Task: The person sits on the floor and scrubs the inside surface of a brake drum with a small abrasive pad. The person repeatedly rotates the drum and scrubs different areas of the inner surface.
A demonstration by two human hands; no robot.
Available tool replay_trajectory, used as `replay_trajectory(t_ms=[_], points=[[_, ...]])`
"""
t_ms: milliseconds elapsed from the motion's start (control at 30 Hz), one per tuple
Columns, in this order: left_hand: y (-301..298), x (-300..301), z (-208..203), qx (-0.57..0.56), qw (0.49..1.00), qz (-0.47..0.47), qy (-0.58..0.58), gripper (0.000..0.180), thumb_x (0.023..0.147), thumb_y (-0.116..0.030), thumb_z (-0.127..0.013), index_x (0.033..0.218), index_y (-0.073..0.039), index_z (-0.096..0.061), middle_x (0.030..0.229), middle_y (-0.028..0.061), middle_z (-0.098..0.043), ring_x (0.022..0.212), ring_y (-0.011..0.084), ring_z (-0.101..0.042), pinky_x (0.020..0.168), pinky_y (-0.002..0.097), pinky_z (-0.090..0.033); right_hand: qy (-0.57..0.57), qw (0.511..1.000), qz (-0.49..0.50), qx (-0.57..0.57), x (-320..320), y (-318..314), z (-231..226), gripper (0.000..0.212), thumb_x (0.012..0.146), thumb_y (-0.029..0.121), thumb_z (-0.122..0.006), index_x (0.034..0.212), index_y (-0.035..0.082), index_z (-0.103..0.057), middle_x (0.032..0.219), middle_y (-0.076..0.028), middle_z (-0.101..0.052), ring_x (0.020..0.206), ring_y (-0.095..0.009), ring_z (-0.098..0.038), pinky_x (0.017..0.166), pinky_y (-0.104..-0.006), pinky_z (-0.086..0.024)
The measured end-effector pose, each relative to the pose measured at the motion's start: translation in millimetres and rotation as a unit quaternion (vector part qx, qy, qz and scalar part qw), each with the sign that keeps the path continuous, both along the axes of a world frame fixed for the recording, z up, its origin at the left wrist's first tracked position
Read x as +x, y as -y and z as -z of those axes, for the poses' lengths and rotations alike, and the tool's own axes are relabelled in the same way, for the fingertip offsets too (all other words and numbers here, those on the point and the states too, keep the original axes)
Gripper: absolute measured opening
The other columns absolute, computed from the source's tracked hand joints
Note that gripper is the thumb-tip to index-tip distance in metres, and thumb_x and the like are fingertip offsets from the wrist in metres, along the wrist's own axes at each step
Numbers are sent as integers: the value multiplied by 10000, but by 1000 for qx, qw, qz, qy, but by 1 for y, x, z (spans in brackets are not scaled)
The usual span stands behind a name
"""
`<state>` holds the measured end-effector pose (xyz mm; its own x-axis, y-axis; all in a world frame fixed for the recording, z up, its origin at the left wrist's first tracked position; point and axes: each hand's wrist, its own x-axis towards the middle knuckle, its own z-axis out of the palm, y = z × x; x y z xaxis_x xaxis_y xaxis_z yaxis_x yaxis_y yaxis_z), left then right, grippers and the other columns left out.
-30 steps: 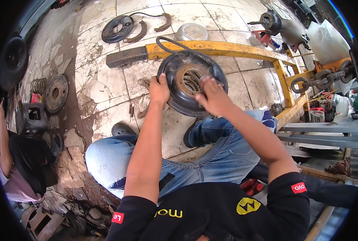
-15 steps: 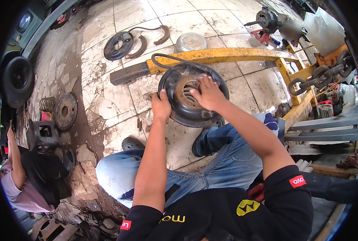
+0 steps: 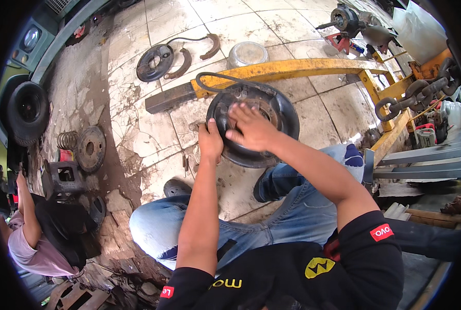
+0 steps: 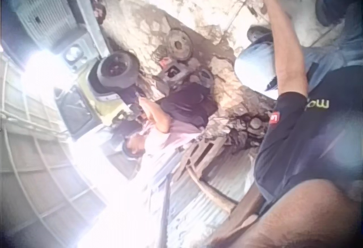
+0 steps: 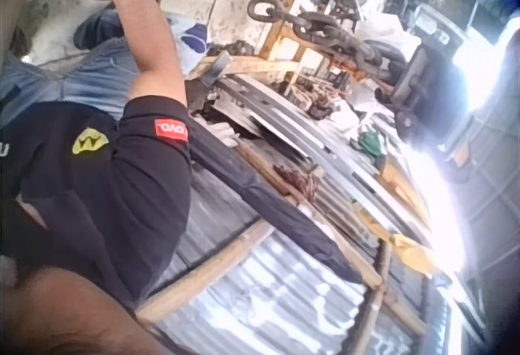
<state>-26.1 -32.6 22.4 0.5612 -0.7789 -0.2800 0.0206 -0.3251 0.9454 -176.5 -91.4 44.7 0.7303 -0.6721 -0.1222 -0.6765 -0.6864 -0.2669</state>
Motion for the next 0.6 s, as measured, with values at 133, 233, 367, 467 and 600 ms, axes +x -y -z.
replay_trajectory(t_ms=[133,233,367,467,600], points=[[3,-1,-1,24,999,15,21,454,1033,-344,-433,1109,88,-551,1034,245,-627,926,293,-595,839,400,-466,1,997,76,-9,-10,11,-6,786,975,609,-308,1472,1,-337,1583,-180,-207,1469,-345,-175,1190,-474,-167],[0,2,15,-11,1000,3,8,480,1041,-363,-406,1129,87,-550,1044,229,-631,931,282,-596,847,392,-467,-5,1000,-17,6,-10,-11,-9,733,989,565,-335,1471,12,-346,1583,-180,-205,1470,-345,-176,1189,-466,-176],[2,4,24,-30,999,-6,-18,504,1047,-382,-382,1155,83,-543,1051,211,-634,932,271,-596,854,383,-469,-10,993,-118,25,-38,-40,-16,726,995,554,-336,1488,22,-315,1580,-180,-214,1466,-346,-188,1192,-457,-171],[1,4,24,-18,1000,-9,-21,512,1048,-390,-378,1162,82,-539,1056,207,-633,941,267,-593,863,378,-469,-30,991,-127,42,-52,-45,-14,791,976,632,-276,1497,38,-306,1587,-166,-206,1471,-334,-177,1186,-473,-174],[2,0,11,-15,999,13,-42,520,1047,-390,-378,1168,91,-536,1064,217,-632,962,279,-597,873,378,-468,-9,996,-73,48,-22,-35,-17,803,977,640,-237,1496,30,-302,1591,-166,-192,1477,-328,-157,1193,-466,-153]])
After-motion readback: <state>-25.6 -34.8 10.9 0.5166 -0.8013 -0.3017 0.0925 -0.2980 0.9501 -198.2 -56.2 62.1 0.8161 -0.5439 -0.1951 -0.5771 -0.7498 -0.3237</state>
